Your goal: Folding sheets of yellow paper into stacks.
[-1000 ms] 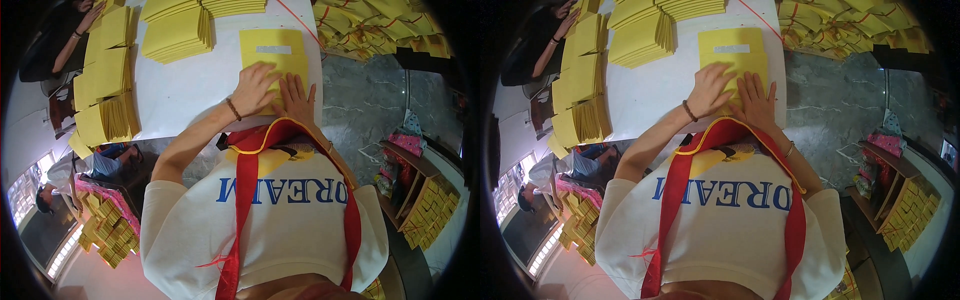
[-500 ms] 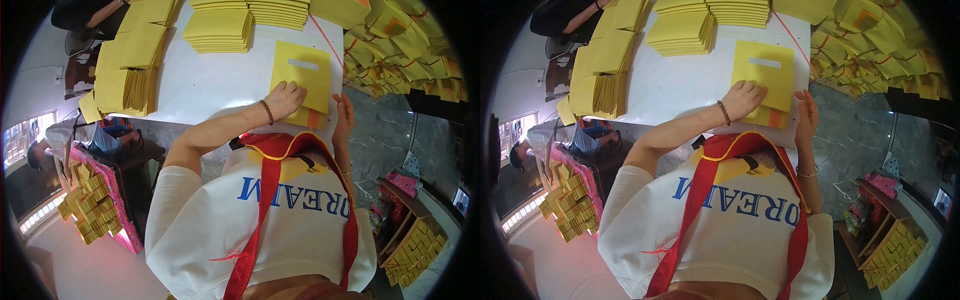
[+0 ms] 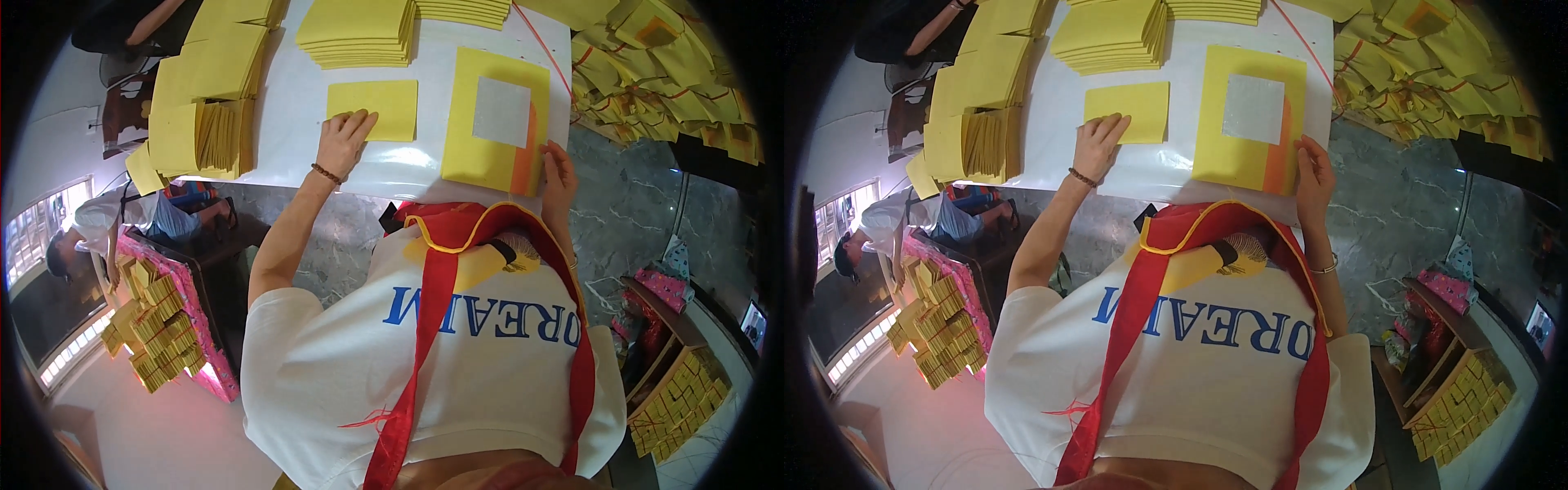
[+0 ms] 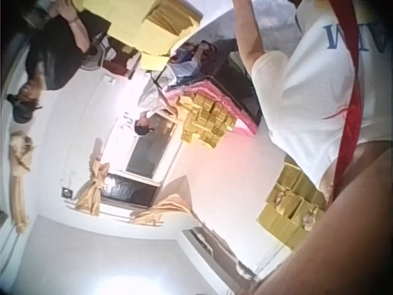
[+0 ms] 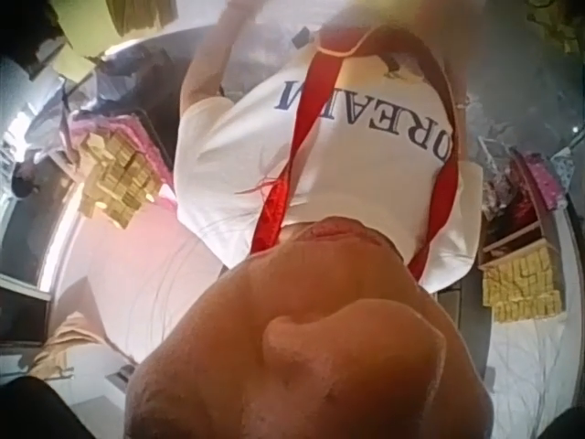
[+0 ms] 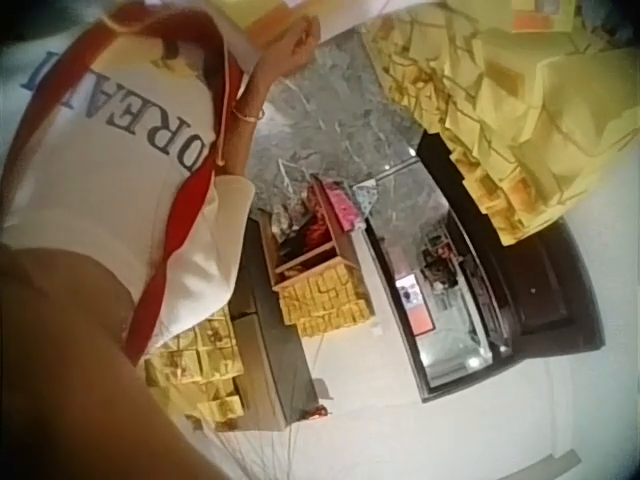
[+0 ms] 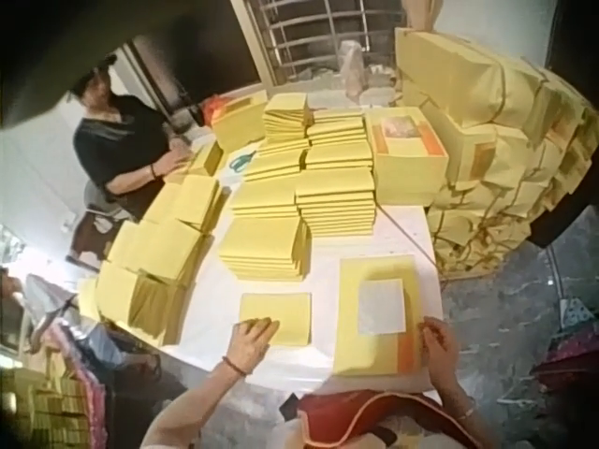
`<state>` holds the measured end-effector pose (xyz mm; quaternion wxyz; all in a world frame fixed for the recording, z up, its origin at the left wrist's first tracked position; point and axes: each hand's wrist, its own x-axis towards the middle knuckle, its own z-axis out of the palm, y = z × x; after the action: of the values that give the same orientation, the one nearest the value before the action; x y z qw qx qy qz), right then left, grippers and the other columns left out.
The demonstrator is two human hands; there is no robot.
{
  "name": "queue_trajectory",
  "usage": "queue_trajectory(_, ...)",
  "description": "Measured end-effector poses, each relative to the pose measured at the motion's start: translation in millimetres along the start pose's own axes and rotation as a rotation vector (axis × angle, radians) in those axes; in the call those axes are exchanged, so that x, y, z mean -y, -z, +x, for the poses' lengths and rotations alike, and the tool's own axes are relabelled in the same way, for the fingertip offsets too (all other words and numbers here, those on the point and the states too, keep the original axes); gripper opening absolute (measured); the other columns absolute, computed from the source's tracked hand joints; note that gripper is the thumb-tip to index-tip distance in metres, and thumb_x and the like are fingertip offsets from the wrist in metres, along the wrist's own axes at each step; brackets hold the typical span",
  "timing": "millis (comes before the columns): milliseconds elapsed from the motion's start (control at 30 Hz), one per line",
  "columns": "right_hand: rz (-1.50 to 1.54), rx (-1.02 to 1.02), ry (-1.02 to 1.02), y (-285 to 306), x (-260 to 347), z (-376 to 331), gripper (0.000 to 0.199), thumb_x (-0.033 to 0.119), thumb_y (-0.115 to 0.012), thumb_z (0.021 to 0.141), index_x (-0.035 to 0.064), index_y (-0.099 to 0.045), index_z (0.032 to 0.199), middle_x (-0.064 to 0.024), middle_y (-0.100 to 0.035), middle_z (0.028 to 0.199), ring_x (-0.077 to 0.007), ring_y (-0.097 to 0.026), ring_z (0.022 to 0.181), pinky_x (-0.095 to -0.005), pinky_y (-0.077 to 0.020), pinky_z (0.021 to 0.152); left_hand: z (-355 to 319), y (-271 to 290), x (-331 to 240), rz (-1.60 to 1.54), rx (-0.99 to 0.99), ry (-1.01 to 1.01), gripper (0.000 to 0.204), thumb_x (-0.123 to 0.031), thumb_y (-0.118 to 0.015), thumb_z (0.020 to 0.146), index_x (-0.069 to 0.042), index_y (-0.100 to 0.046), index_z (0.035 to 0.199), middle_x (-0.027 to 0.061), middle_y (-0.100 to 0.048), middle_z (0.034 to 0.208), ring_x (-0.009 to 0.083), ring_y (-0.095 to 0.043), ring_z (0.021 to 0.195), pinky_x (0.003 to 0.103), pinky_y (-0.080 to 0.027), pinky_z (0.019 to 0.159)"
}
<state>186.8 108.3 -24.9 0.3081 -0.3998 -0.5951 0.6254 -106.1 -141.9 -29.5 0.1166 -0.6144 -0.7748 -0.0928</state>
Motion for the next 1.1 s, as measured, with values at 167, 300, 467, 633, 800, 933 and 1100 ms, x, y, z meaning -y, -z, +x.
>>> queue_trajectory(167, -0.01, -0.007, 0.043, 6, -3, 1, 0.025, 0.01, -0.051, 0.092, -0.0002, -0.056, 0.114, -0.0079, -0.061, 0.105, -0.0121, -0.055, 0.097, -0.0249, -0.0419, 0.086, -4, -8, -6, -0.149, -0.013, 0.107, 0.039, -0.024, -0.059, 0.082, -0.015, -0.055, 0.119, 0.0036, -0.052, 0.117, 0.0245, -0.045, 0.101, 0.04, -0.034, 0.082)
queue_trajectory(300, -0.116, -0.042, 0.052, 6, -3, 2, 0.023, 0.012, -0.052, 0.091, 0.0012, -0.059, 0.11, -0.0061, -0.061, 0.105, -0.012, -0.055, 0.097, -0.0249, -0.0429, 0.084, -5, -11, -6, -0.112, -0.018, 0.142, 0.035, -0.026, -0.059, 0.083, -0.016, -0.056, 0.116, 0.0042, -0.052, 0.116, 0.025, -0.044, 0.102, 0.041, -0.034, 0.082)
queue_trajectory(467, -0.147, -0.037, 0.111, 8, 1, 5, 0.021, 0.014, -0.055, 0.09, 0.0044, -0.062, 0.107, -0.0047, -0.062, 0.106, -0.0131, -0.055, 0.097, -0.0261, -0.0424, 0.085, 4, 1, -13, -0.063, 0.035, 0.099, 0.03, -0.022, -0.06, 0.082, -0.015, -0.058, 0.11, 0.0038, -0.055, 0.112, 0.0239, -0.049, 0.098, 0.04, -0.037, 0.08)
queue_trajectory(633, -0.259, -0.039, 0.136, 15, 2, 10, 0.021, 0.014, -0.057, 0.087, 0.0052, -0.063, 0.104, -0.0063, -0.062, 0.105, -0.0171, -0.055, 0.101, -0.0293, -0.0409, 0.089, 25, 26, -18, 0.044, 0.018, 0.036, 0.024, -0.013, -0.062, 0.078, -0.011, -0.06, 0.102, 0.0048, -0.06, 0.104, 0.0228, -0.055, 0.09, 0.038, -0.041, 0.072)
queue_trajectory(800, -0.609, 0.142, 0.493, 15, 2, 19, 0.02, 0.012, -0.063, 0.081, 0.006, -0.065, 0.1, -0.0064, -0.061, 0.105, -0.0202, -0.055, 0.101, -0.0297, -0.0416, 0.087, 60, 28, -82, -0.403, -0.058, -0.122, 0.027, -0.01, -0.065, 0.074, -0.01, -0.061, 0.1, 0.0083, -0.059, 0.103, 0.0251, -0.055, 0.09, 0.036, -0.042, 0.078)
queue_trajectory(933, -0.519, 0.255, 0.406, 13, 0, 23, 0.019, 0.011, -0.065, 0.078, 0.005, -0.065, 0.097, -0.0074, -0.059, 0.106, -0.0209, -0.055, 0.099, -0.0294, -0.0419, 0.087, 86, 14, -144, -0.529, -0.037, -0.335, 0.028, -0.019, -0.069, 0.071, -0.01, -0.061, 0.096, 0.007, -0.057, 0.095, 0.0244, -0.053, 0.087, 0.035, -0.042, 0.074)
queue_trajectory(1100, -0.379, 0.251, 0.383, 15, -11, 26, 0.017, 0.015, -0.067, 0.077, 0.0026, -0.067, 0.088, -0.0064, -0.062, 0.098, -0.0169, -0.06, 0.087, -0.0273, -0.046, 0.077, 92, 2, -143, -0.604, 0.034, -0.419, 0.016, -0.018, -0.066, 0.075, -0.009, -0.063, 0.088, 0.005, -0.059, 0.092, 0.0228, -0.055, 0.085, 0.033, -0.045, 0.07)
